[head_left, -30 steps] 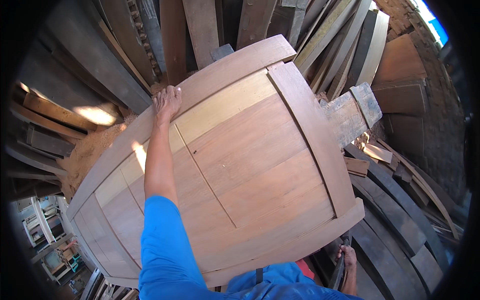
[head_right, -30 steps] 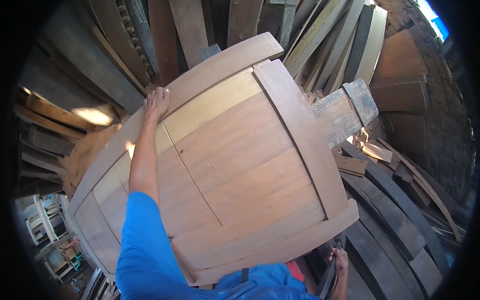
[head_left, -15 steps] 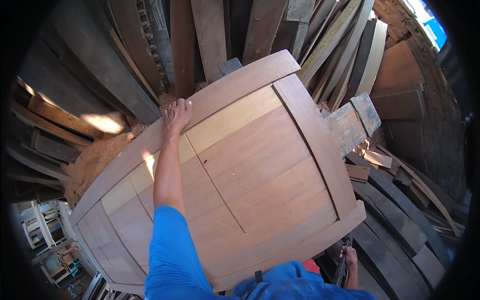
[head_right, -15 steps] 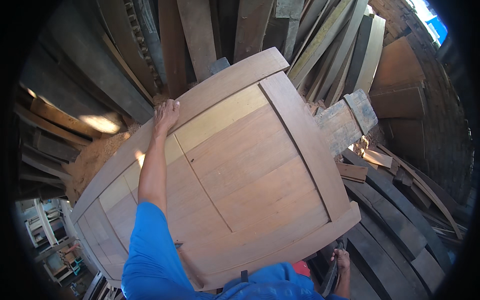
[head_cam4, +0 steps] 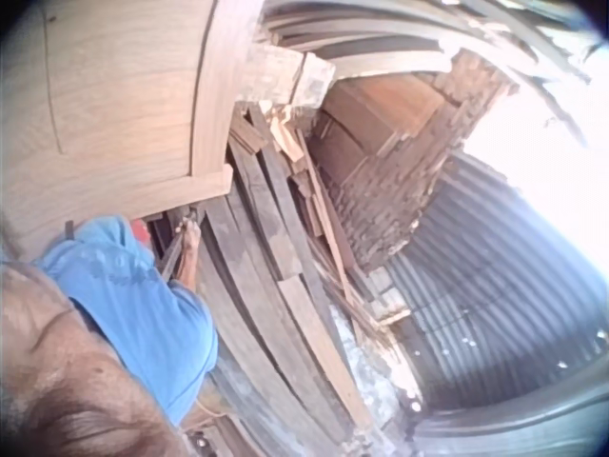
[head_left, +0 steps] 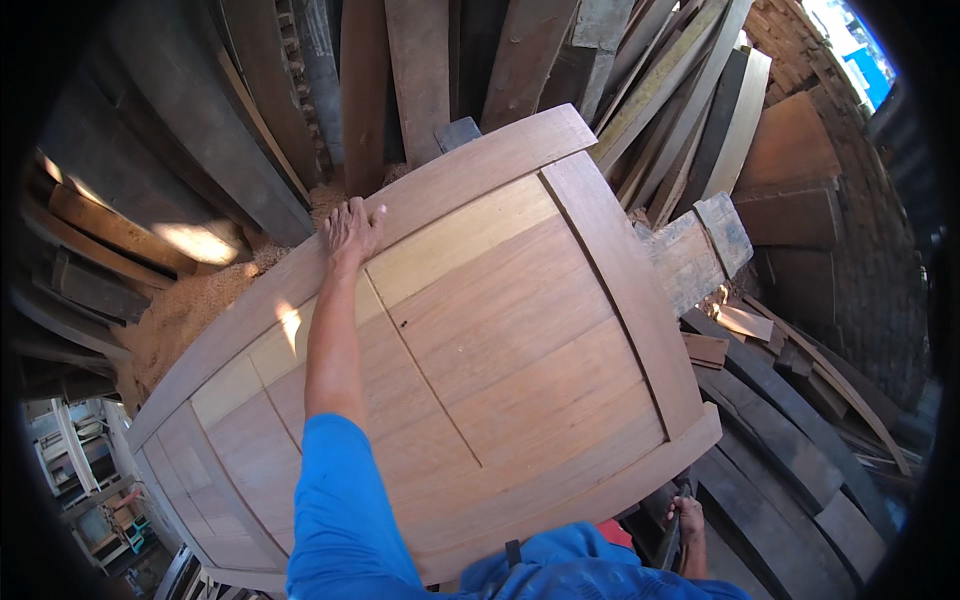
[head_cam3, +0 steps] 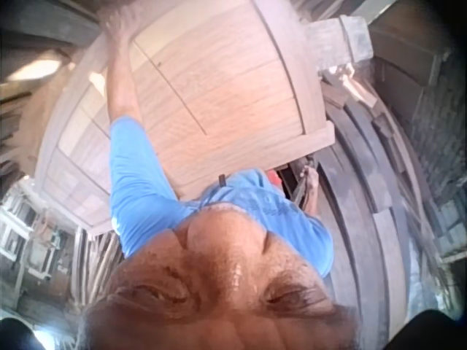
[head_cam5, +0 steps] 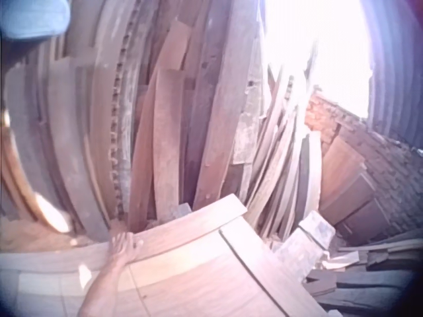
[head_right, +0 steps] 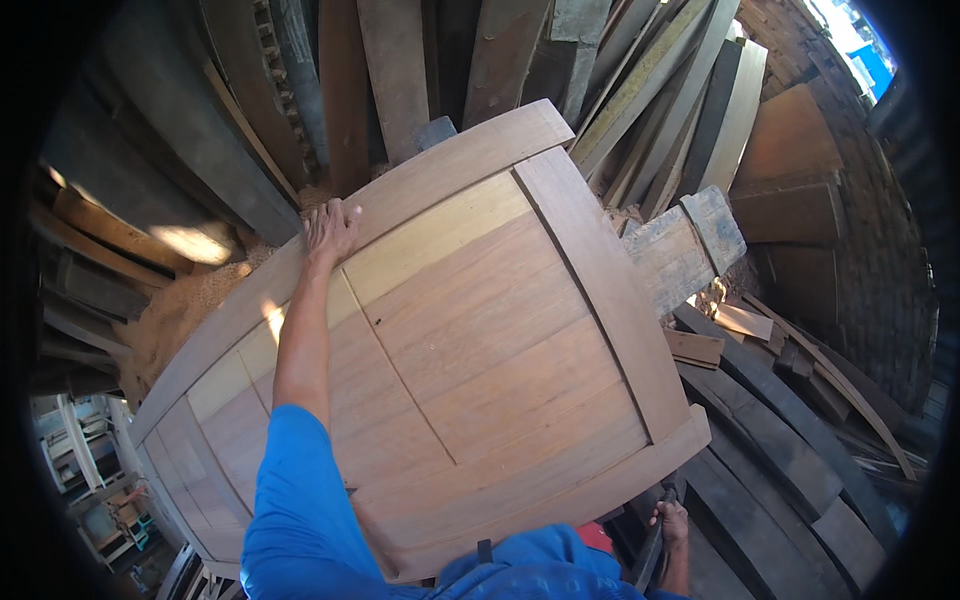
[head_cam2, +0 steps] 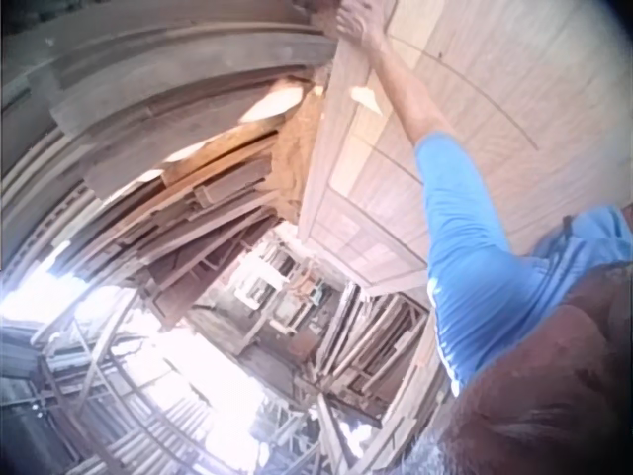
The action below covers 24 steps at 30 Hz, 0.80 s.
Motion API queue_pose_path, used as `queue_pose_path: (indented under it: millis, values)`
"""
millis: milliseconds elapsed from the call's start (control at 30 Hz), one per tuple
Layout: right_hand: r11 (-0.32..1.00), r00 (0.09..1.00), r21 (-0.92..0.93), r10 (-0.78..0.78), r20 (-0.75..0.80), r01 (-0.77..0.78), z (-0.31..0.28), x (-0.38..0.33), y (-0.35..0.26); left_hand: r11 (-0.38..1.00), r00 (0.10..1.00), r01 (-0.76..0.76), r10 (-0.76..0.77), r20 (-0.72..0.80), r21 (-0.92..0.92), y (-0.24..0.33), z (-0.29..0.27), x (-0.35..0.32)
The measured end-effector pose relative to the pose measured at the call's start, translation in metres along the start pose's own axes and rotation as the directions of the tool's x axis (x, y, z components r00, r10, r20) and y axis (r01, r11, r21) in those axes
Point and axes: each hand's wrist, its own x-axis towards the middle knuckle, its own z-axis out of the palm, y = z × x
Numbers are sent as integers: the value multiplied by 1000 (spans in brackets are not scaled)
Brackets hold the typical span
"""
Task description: The person assembles a wooden door by fitting panels into a frame. They use a mallet to tap the pieces into place and a chisel to adjust the joints for a tight fit. The process involves repeated hammering and chiseling to ensure the components are properly aligned.
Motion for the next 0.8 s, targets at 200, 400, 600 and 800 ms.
queue_pose_path:
  millis: [200,400,600,800]
  values:
    - [992,996,105,71,-54,-65,-21,2,13,945,948,-306,293,122,112,-17,-15,-15]
    - [1000,1000,1,29,-3,-29,-18,21,7,971,968,-219,203,148,98,2,-25,-18]
    - [995,997,95,19,-68,-13,-8,-4,0,967,971,-218,200,132,132,-1,-31,-20]
    - [1000,999,-7,13,-37,-13,-42,43,17,972,973,-204,189,134,114,6,-31,-21]
